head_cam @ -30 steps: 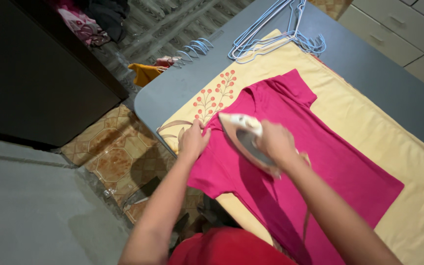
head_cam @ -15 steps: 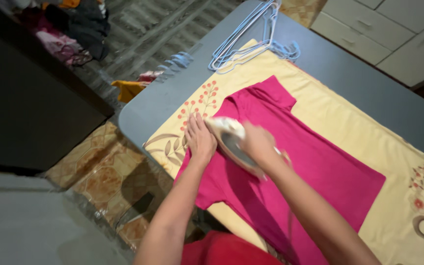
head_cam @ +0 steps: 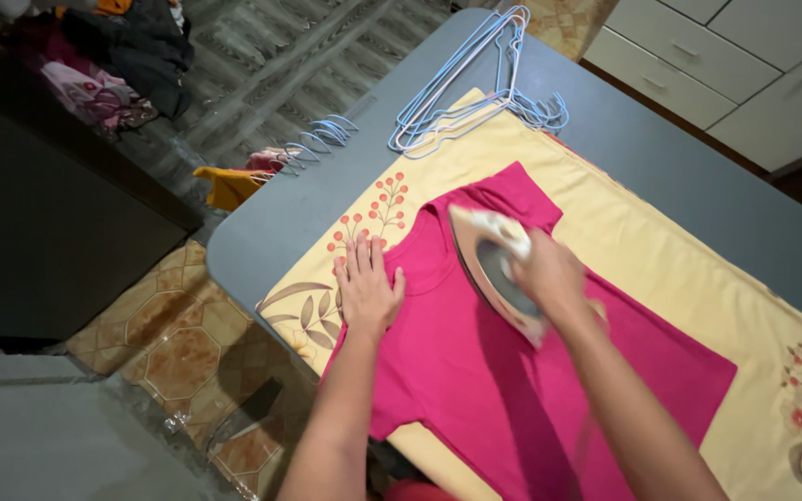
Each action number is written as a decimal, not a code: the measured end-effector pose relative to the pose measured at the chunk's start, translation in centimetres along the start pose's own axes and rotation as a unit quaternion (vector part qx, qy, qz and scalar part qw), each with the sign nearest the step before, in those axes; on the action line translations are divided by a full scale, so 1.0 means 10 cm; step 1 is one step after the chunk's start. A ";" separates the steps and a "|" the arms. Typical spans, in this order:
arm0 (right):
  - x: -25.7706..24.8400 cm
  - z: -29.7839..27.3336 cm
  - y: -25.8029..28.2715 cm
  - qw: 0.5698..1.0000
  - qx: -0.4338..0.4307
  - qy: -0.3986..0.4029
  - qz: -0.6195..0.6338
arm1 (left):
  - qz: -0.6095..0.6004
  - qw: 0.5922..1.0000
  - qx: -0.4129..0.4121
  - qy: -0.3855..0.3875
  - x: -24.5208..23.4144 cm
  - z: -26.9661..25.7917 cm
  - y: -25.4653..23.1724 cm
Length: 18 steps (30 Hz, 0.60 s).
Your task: The person irons a pink t-shirt on an ironing board, smoothing the sleeves and body with an electric iron. After ironing, the person places the shirt on a hanger.
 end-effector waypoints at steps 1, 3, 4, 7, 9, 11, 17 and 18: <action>0.03 0.20 0.10 1.000 -0.001 -0.006 -0.007 | 0.004 1.000 -0.001 0.006 0.00 0.01 0.00; 0.03 0.63 0.27 1.000 -0.001 -0.007 -0.017 | 0.010 1.000 -0.008 0.019 0.00 0.03 0.01; 0.04 0.79 0.32 1.000 0.001 0.000 -0.022 | 0.013 0.999 -0.010 0.029 0.01 0.02 0.01; 0.06 0.89 0.32 1.000 0.015 0.011 -0.011 | 0.018 0.999 -0.011 0.031 0.02 0.00 0.01; 0.04 0.73 0.24 0.999 0.019 0.020 -0.021 | 0.008 1.000 -0.006 0.017 -0.02 -0.01 0.00; -0.03 0.45 0.07 0.999 0.036 0.022 -0.012 | 0.005 1.000 -0.005 0.006 -0.04 0.00 0.01; -0.12 0.13 -0.19 0.996 0.087 0.024 -0.025 | 0.005 1.000 -0.004 0.018 0.01 -0.01 -0.01; -0.11 0.23 -0.09 0.997 0.068 0.018 -0.029 | 0.006 1.000 -0.006 0.018 0.00 0.00 -0.01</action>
Point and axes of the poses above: each hand's wrist, its own z-axis towards the middle knuckle, its own x-axis out of the palm, y = z × x, the point moved 8 cm from there along z, towards the middle knuckle, and after that the axes turned 4 degrees about -x, right-handed, at the moved point
